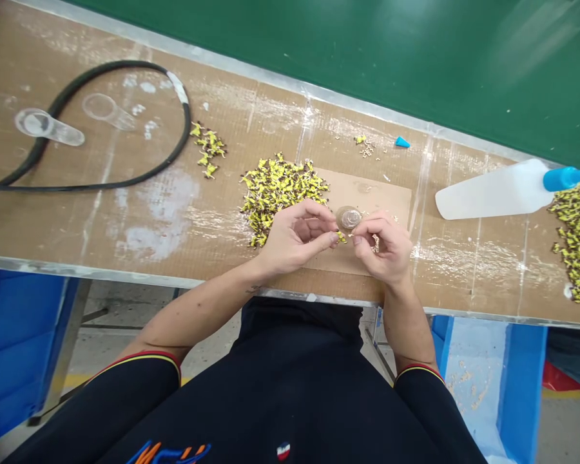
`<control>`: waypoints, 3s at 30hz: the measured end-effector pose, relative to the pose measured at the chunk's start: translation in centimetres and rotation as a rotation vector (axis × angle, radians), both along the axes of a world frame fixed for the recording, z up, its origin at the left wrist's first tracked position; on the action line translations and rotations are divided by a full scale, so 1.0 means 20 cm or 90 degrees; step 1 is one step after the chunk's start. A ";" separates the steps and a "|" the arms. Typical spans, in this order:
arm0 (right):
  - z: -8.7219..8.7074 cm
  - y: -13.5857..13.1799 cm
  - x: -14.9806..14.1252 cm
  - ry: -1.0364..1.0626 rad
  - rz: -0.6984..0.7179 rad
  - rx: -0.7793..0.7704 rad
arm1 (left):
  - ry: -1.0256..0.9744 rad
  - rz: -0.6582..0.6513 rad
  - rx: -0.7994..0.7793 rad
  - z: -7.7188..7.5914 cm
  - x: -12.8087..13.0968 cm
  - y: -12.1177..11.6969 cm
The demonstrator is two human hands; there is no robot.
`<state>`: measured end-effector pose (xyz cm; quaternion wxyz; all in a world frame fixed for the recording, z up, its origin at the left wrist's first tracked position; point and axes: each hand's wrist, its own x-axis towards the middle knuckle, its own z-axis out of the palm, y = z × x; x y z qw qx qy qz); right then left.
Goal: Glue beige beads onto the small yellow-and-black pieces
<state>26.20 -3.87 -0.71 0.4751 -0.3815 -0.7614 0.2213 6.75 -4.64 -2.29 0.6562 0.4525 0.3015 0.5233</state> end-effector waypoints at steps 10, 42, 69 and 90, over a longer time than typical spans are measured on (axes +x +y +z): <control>-0.03 -0.02 -0.02 0.014 0.040 -0.044 | -0.028 -0.009 0.019 -0.03 0.01 -0.01; -0.03 -0.03 -0.07 -0.008 -0.021 -0.081 | 0.013 0.047 0.084 -0.05 0.01 -0.01; 0.01 0.00 -0.06 0.091 0.043 -0.249 | 0.344 0.260 0.543 -0.02 -0.02 0.00; 0.03 -0.02 -0.05 0.090 0.069 -0.177 | -0.011 0.015 0.078 -0.02 -0.02 0.01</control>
